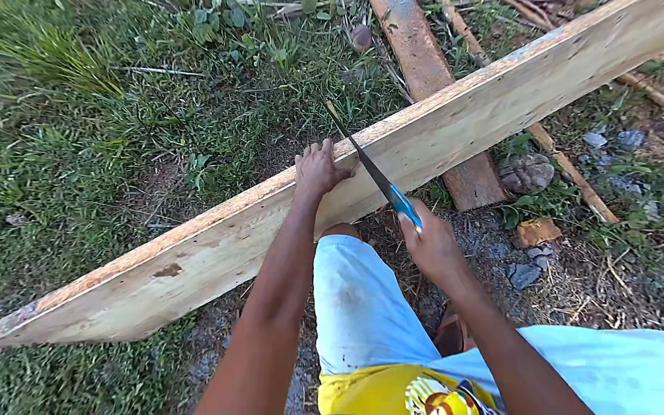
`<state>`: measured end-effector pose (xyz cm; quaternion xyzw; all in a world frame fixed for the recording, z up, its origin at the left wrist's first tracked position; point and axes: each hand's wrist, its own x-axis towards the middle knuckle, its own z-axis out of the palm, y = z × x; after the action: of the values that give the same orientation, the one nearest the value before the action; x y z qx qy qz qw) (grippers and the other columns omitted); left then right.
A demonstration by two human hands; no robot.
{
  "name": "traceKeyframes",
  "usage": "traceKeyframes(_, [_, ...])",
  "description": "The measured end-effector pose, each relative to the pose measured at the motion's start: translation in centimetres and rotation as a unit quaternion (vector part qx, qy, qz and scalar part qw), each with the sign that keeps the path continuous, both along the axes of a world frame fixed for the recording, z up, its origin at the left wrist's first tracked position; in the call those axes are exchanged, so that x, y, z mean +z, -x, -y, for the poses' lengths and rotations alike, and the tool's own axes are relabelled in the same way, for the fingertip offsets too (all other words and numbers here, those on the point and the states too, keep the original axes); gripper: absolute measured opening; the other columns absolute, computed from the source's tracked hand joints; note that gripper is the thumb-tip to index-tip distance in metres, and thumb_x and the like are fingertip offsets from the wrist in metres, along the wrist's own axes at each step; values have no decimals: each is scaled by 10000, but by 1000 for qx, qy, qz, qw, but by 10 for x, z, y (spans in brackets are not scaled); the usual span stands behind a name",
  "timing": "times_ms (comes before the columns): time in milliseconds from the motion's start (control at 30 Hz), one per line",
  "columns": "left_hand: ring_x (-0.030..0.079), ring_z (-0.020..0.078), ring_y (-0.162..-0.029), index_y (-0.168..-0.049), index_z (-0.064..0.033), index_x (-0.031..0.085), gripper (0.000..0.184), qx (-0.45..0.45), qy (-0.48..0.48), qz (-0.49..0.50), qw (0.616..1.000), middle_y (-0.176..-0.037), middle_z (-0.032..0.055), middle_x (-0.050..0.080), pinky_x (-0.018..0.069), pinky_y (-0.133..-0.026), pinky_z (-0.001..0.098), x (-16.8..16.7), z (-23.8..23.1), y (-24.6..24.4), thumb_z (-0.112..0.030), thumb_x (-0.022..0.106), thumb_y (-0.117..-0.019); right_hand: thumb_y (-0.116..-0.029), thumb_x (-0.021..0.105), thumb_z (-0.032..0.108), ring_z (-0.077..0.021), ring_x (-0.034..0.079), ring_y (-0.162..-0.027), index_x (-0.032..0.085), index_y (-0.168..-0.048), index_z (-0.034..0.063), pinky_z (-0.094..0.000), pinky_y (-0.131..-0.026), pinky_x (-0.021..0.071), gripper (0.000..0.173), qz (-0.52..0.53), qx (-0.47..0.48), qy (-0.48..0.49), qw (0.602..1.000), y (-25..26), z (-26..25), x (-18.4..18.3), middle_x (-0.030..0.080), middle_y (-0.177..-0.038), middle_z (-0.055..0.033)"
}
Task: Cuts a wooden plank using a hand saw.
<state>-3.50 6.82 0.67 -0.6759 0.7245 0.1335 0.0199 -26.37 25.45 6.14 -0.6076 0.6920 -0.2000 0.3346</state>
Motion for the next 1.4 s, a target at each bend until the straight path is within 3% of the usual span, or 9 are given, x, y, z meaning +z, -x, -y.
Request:
traceKeyframes(167, [596,385,-1185,-1370,-116,549,910,13,-2,10,1000,-1227,188,637,460,-960,597,-2,6,2,-694,794,-711,-1047,481,383,-129,625,-554,653,-1355,91,-373,-510,532,458,-39,-35,54,997,45,-122,25,708,-757,-41])
traceKeyframes(333, [579,400,-1199,-1397,-114,543,906,26,4,21,999,-1252,206,620,449,-987,595,2,-14,11,-680,792,-734,-1088,494,278,-354,704,-813,570,-1417,35,-564,-769,567,416,21,-4,-5,1000,-10,19,-16,711,-920,-204])
traceKeyframes(400, [577,395,-1205,-1401,-117,541,911,22,9,20,1000,-1257,201,619,448,-991,593,3,-15,11,-681,794,-732,-1092,489,298,-378,710,-812,576,-1398,84,-583,-739,573,383,29,-7,9,1000,-39,72,-33,712,-920,-203])
traceKeyframes(533, [608,381,-1163,-1371,-134,567,887,15,11,8,1000,-1207,184,649,473,-947,594,2,-10,6,-673,810,-708,-1084,516,350,-369,677,-768,551,-1412,114,-576,-669,554,405,78,21,-21,997,-37,92,-3,683,-950,-208])
traceKeyframes(667, [618,366,-1131,-1357,-144,583,880,20,17,12,1000,-1189,169,655,477,-923,578,-3,-9,4,-701,783,-705,-1075,507,424,-355,690,-968,512,-1495,145,-590,-850,541,504,96,38,-24,994,-42,114,26,698,-1119,-189])
traceKeyframes(800, [620,352,-1164,-1381,-173,562,916,20,-6,9,1000,-1219,148,662,473,-946,590,-6,6,-3,-734,776,-689,-1085,451,467,-299,625,-626,563,-1372,128,-523,-562,540,458,66,14,19,998,-29,65,-16,634,-795,-134])
traceKeyframes(1033, [603,366,-1208,-1425,-175,522,979,28,-49,11,998,-1259,169,651,452,-995,602,-8,31,-11,-753,769,-674,-1049,468,436,-81,575,-500,673,-1329,88,-330,-464,512,491,0,-43,67,997,46,-113,-3,665,-694,-6])
traceKeyframes(1100, [600,365,-1212,-1430,-174,515,983,28,-52,13,998,-1262,170,645,456,-986,597,-8,32,-10,-755,766,-677,-1055,486,411,-41,593,-585,676,-1326,76,-275,-563,519,471,9,-51,77,996,51,-129,2,706,-785,-18])
traceKeyframes(1400, [597,363,-1203,-1427,-183,510,972,21,-45,27,998,-1254,165,638,461,-970,600,-6,27,-11,-765,755,-689,-1090,502,333,-335,683,-689,580,-1425,121,-543,-639,562,405,48,-16,79,996,-43,77,-66,701,-837,-174])
